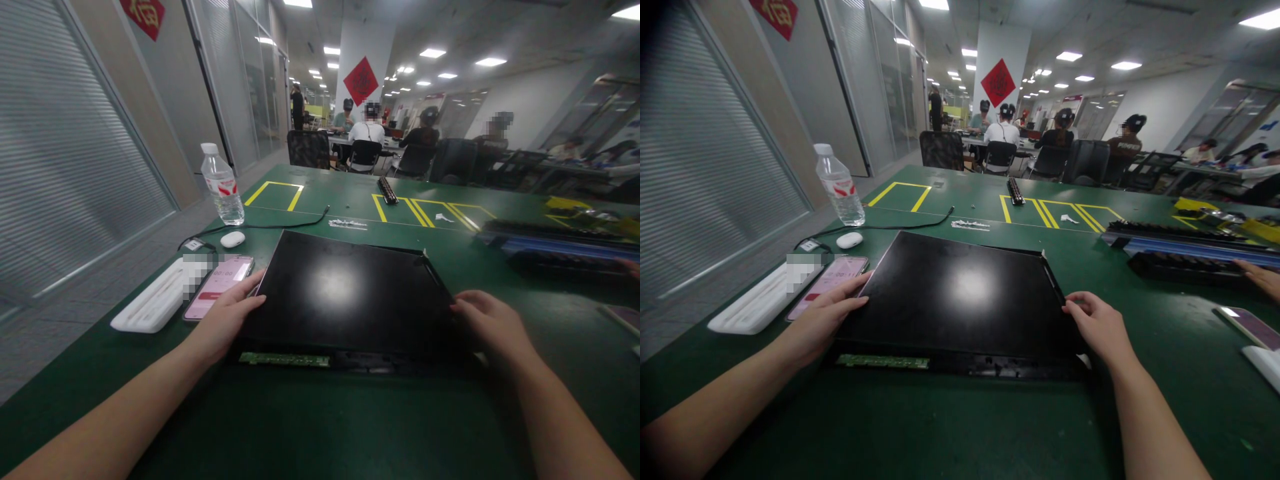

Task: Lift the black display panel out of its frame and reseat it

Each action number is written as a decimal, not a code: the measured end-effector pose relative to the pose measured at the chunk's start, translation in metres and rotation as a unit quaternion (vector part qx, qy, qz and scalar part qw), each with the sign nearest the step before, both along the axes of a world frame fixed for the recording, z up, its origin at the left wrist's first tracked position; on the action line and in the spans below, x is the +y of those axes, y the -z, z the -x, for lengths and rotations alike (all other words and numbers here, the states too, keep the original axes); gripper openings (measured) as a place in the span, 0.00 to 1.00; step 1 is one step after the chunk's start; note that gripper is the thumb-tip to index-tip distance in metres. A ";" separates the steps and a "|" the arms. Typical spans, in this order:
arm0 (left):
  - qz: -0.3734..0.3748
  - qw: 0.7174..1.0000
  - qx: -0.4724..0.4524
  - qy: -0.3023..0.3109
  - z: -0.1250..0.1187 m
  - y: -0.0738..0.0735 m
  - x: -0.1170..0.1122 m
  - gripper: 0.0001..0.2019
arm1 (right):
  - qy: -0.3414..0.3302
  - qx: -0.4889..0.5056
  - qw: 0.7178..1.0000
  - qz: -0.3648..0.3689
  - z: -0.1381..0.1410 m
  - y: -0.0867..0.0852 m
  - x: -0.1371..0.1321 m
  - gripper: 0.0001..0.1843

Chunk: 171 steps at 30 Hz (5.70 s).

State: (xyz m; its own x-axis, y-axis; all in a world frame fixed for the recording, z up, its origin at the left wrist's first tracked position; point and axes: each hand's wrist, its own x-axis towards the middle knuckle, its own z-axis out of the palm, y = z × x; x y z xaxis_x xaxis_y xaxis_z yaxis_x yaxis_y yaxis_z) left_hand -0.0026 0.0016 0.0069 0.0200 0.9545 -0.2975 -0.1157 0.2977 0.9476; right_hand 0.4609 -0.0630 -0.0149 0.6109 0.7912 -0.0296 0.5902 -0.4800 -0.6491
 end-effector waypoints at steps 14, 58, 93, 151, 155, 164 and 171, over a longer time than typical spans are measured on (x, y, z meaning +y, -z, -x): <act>-0.108 0.987 0.099 0.063 0.008 0.015 0.006 0.30 | 0.000 0.034 0.999 -0.021 -0.002 0.003 -0.001 0.20; -0.162 0.923 0.326 0.120 0.013 0.041 0.021 0.30 | 0.033 0.064 0.996 -0.053 -0.001 0.000 0.000 0.19; -0.307 0.790 0.403 0.346 0.040 0.008 0.014 0.34 | 0.029 0.003 0.999 0.014 0.007 -0.011 -0.001 0.23; -0.293 0.757 0.553 0.190 0.018 0.036 0.021 0.28 | -0.049 -0.100 0.994 0.006 -0.018 0.019 0.007 0.22; -0.295 0.773 0.532 0.180 0.017 0.039 0.024 0.28 | -0.039 -0.097 0.994 -0.013 -0.019 0.023 0.008 0.20; -0.309 0.793 0.502 0.156 0.019 0.051 0.024 0.28 | -0.037 -0.082 0.996 -0.013 -0.026 0.032 0.011 0.20; -0.273 0.798 0.508 0.175 0.023 0.050 0.023 0.27 | -0.028 -0.072 0.997 -0.028 -0.027 0.035 0.010 0.21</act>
